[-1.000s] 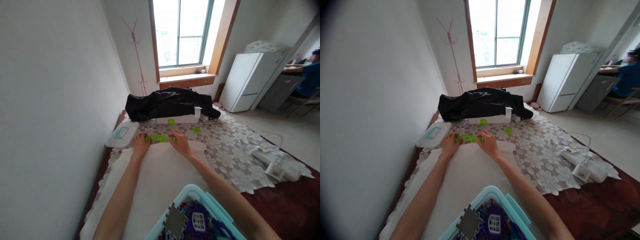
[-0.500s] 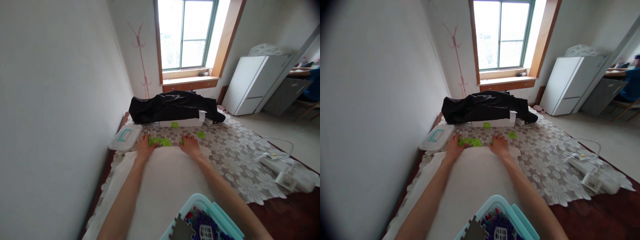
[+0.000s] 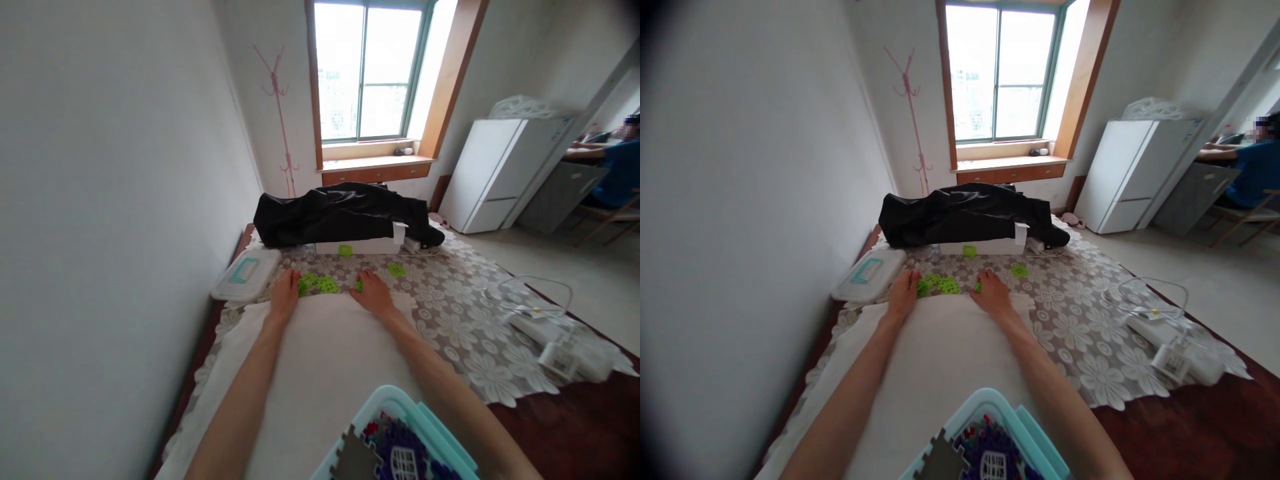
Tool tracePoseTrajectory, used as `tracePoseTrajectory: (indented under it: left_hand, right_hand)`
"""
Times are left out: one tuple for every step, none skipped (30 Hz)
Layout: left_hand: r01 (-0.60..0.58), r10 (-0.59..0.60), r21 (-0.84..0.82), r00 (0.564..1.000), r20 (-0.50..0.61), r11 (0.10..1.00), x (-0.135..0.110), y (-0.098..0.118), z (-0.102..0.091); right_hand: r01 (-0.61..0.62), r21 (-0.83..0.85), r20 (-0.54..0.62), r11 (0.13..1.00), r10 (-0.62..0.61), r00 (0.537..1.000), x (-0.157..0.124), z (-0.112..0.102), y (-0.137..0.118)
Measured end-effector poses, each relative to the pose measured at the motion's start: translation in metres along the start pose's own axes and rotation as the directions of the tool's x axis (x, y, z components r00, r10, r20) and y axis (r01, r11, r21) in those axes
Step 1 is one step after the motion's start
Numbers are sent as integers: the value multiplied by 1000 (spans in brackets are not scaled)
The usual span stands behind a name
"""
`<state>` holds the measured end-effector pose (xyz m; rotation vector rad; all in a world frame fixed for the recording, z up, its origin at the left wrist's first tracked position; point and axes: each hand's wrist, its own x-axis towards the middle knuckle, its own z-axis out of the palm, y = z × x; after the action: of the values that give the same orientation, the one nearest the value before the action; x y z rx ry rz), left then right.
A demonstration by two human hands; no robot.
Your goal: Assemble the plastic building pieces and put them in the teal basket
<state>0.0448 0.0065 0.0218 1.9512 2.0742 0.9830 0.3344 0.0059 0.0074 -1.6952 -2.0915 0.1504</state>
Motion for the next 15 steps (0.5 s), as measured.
tracePoseTrajectory:
  left_hand:
    - [21,-21,-31,1000,-13,999,2,-2,0]
    - [44,-47,-70,998,-36,997,4,-5,0]
    - [64,-72,-115,995,-69,991,6,-8,0]
    - [80,-97,-160,990,-106,984,8,-11,-1]
    - [92,-122,-202,983,-141,975,10,-14,-1]
    - [101,-143,-239,975,-167,966,11,-16,-1]
    - [108,-161,-267,969,-185,958,12,-17,-2]
    - [113,-174,-291,965,-194,950,13,-18,-2]
    - [119,-187,-312,962,-199,943,13,-18,-3]
    - [126,-202,-332,958,-204,935,13,-18,-4]
    - [133,-218,-354,953,-210,926,12,-18,-5]
    - [141,-237,-379,946,-220,914,11,-16,-6]
    - [148,-259,-409,938,-231,901,10,-15,-8]
    - [150,-279,-443,929,-242,884,9,-14,-9]
    - [148,-297,-482,921,-250,863,8,-12,-10]
  right_hand:
    - [-2,5,2,1000,2,1000,0,0,0]
    - [-2,10,6,1000,2,1000,0,1,0]
    - [1,16,7,1000,-1,1000,0,2,0]
    - [7,24,6,1000,-7,1000,0,3,-1]
    - [17,35,6,999,-17,1000,0,4,-1]
    - [26,47,7,999,-26,1000,0,5,-1]
    - [33,61,9,998,-33,999,1,5,-1]
    - [32,77,10,996,-33,999,3,5,0]
    - [17,95,6,995,-18,1000,5,4,2]
    - [-16,111,-10,994,17,1000,7,1,6]
    - [-63,123,-42,990,69,997,10,-2,12]
    - [-119,131,-87,984,131,988,14,-6,19]
    - [-178,127,-141,976,195,971,17,-10,28]
    - [-227,112,-190,967,245,951,19,-14,39]
    - [-275,87,-224,957,288,931,21,-17,50]
